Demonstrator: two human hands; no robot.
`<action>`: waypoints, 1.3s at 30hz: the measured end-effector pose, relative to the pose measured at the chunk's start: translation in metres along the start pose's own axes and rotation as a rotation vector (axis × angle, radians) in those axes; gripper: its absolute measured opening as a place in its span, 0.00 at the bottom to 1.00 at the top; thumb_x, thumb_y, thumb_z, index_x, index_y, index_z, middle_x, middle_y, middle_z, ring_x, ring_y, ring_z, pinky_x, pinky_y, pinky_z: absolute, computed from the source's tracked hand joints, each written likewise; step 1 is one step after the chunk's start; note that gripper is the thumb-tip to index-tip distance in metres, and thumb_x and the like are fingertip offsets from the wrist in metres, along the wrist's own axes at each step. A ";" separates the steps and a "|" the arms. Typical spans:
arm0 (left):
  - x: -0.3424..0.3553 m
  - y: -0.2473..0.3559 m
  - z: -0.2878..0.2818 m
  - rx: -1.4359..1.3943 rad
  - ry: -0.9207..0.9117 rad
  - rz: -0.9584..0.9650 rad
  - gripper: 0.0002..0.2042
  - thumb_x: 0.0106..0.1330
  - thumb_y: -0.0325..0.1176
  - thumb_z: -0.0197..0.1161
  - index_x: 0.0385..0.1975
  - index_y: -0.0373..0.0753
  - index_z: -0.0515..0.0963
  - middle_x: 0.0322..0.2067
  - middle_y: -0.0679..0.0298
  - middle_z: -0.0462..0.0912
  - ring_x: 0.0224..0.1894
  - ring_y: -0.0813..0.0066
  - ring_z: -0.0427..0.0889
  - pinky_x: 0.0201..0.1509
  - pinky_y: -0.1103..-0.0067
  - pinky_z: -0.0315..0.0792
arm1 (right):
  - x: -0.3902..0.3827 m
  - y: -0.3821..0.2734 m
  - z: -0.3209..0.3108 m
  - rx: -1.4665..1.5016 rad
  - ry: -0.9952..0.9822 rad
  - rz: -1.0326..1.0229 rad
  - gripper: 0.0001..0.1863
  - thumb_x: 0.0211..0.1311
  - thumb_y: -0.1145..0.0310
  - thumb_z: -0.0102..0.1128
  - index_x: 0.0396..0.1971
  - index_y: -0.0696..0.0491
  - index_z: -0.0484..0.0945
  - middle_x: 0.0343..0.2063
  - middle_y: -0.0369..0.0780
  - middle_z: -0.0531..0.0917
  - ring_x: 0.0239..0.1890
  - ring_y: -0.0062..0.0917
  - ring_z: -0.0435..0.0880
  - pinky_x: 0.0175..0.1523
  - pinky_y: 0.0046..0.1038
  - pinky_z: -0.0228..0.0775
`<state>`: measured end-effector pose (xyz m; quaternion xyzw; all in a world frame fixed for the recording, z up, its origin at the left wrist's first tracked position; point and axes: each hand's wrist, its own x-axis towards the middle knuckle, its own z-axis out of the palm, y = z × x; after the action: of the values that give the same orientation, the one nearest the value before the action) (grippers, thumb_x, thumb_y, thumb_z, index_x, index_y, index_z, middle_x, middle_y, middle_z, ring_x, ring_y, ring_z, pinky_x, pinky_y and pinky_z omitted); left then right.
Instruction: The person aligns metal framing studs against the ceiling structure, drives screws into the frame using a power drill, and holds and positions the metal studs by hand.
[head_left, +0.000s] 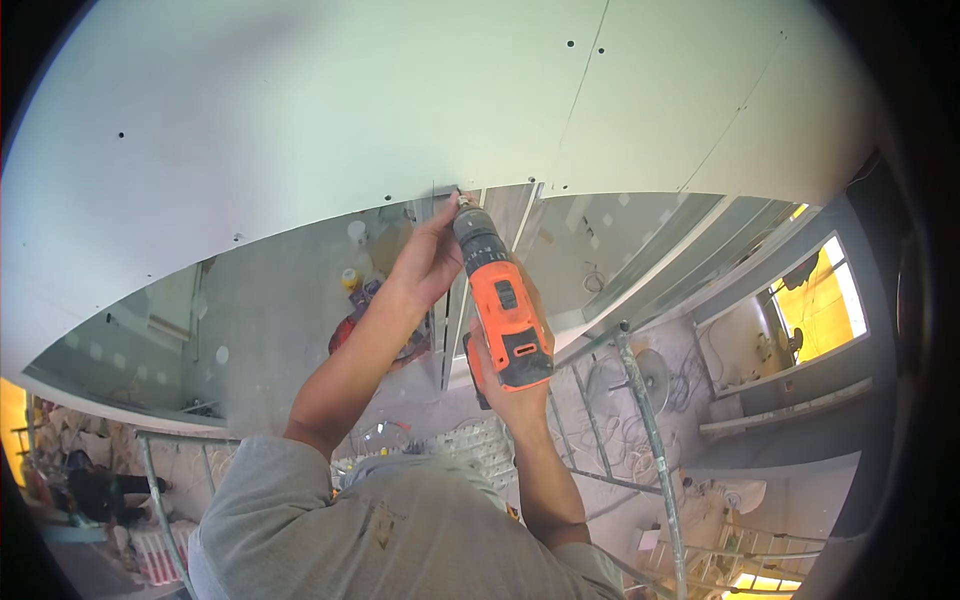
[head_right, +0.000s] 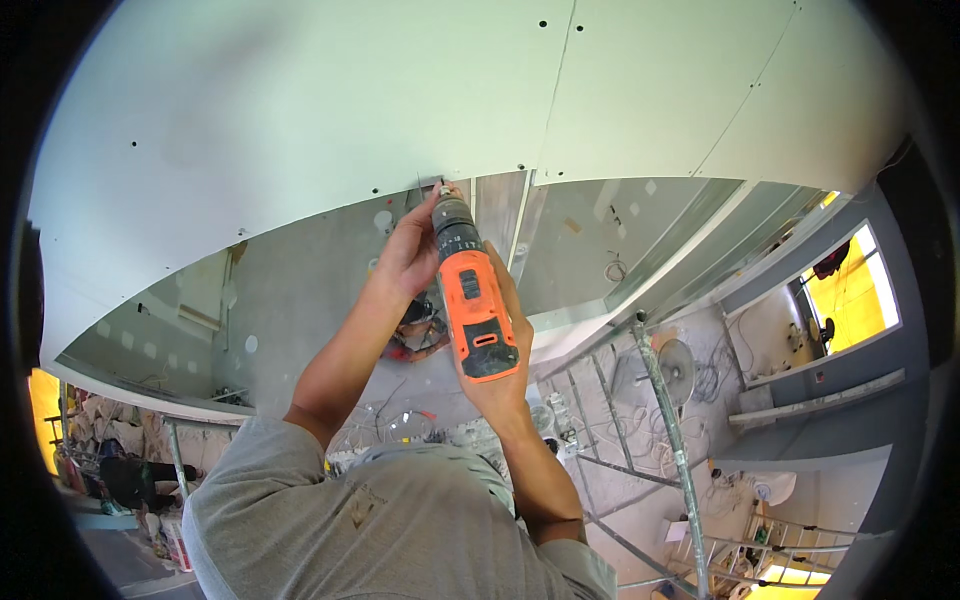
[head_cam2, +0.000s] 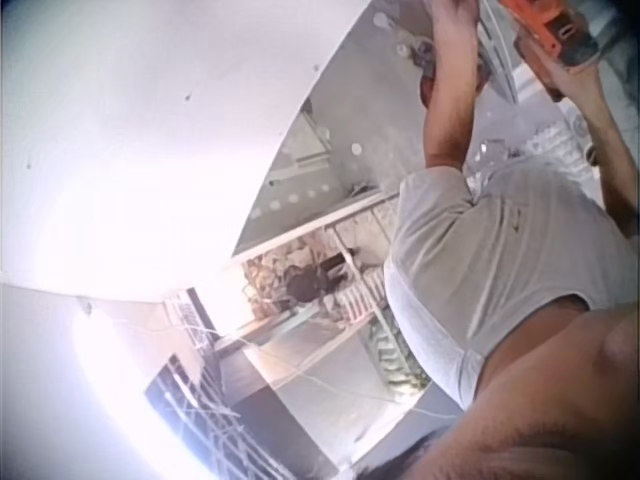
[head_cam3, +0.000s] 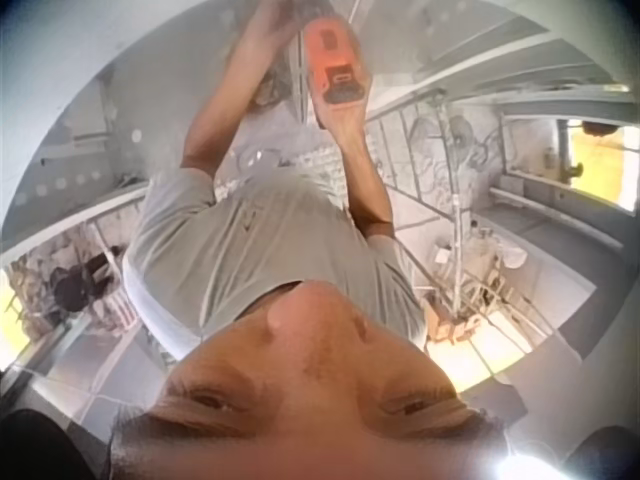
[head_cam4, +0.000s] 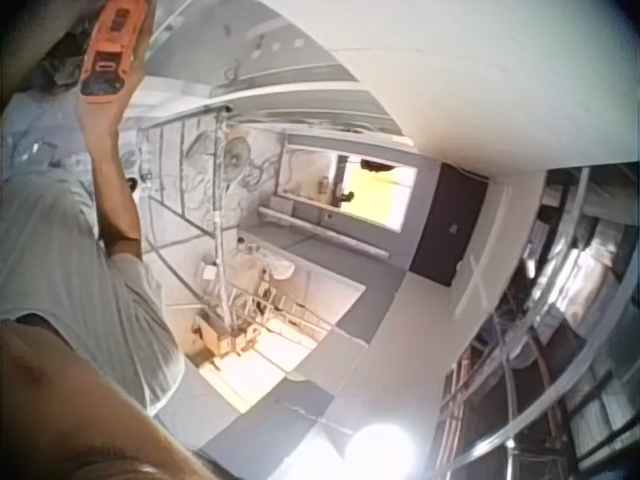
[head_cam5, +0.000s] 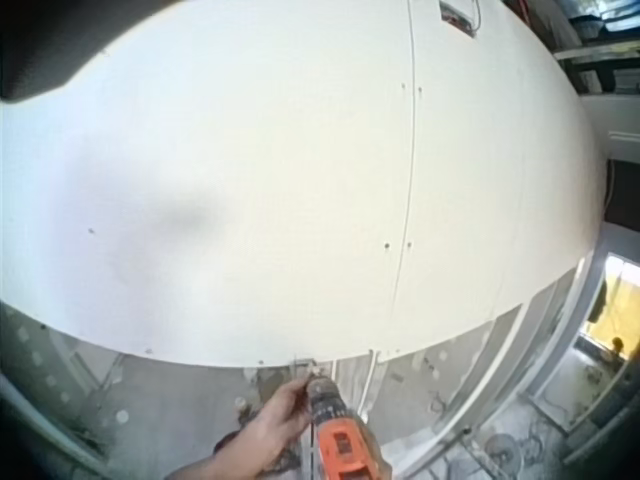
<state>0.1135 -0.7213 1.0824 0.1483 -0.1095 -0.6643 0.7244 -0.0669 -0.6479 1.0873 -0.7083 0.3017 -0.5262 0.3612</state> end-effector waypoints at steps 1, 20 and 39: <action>-0.001 0.000 0.001 -0.023 -0.002 0.011 0.10 0.75 0.35 0.60 0.47 0.35 0.76 0.39 0.63 0.81 0.41 0.73 0.83 0.49 0.75 0.81 | 0.000 -0.003 0.000 0.000 0.001 0.003 0.19 0.65 0.74 0.64 0.54 0.60 0.75 0.41 0.42 0.84 0.38 0.27 0.82 0.46 0.30 0.74; 0.000 0.007 -0.015 -0.076 0.016 0.044 0.10 0.76 0.34 0.58 0.48 0.34 0.75 0.40 0.62 0.81 0.41 0.74 0.83 0.49 0.76 0.81 | 0.005 -0.009 0.008 0.047 -0.055 0.061 0.19 0.65 0.72 0.65 0.53 0.60 0.75 0.42 0.44 0.83 0.40 0.31 0.82 0.49 0.31 0.74; 0.125 0.010 -0.143 0.894 0.225 0.374 0.28 0.80 0.46 0.36 0.64 0.27 0.69 0.65 0.44 0.70 0.67 0.57 0.68 0.73 0.71 0.58 | -0.004 0.004 0.014 -0.057 0.020 0.147 0.11 0.66 0.70 0.68 0.43 0.58 0.79 0.34 0.36 0.83 0.31 0.19 0.80 0.37 0.26 0.74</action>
<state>0.1854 -0.8346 0.9475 0.4931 -0.3296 -0.3910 0.7038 -0.0546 -0.6446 1.0791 -0.6889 0.3713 -0.4964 0.3758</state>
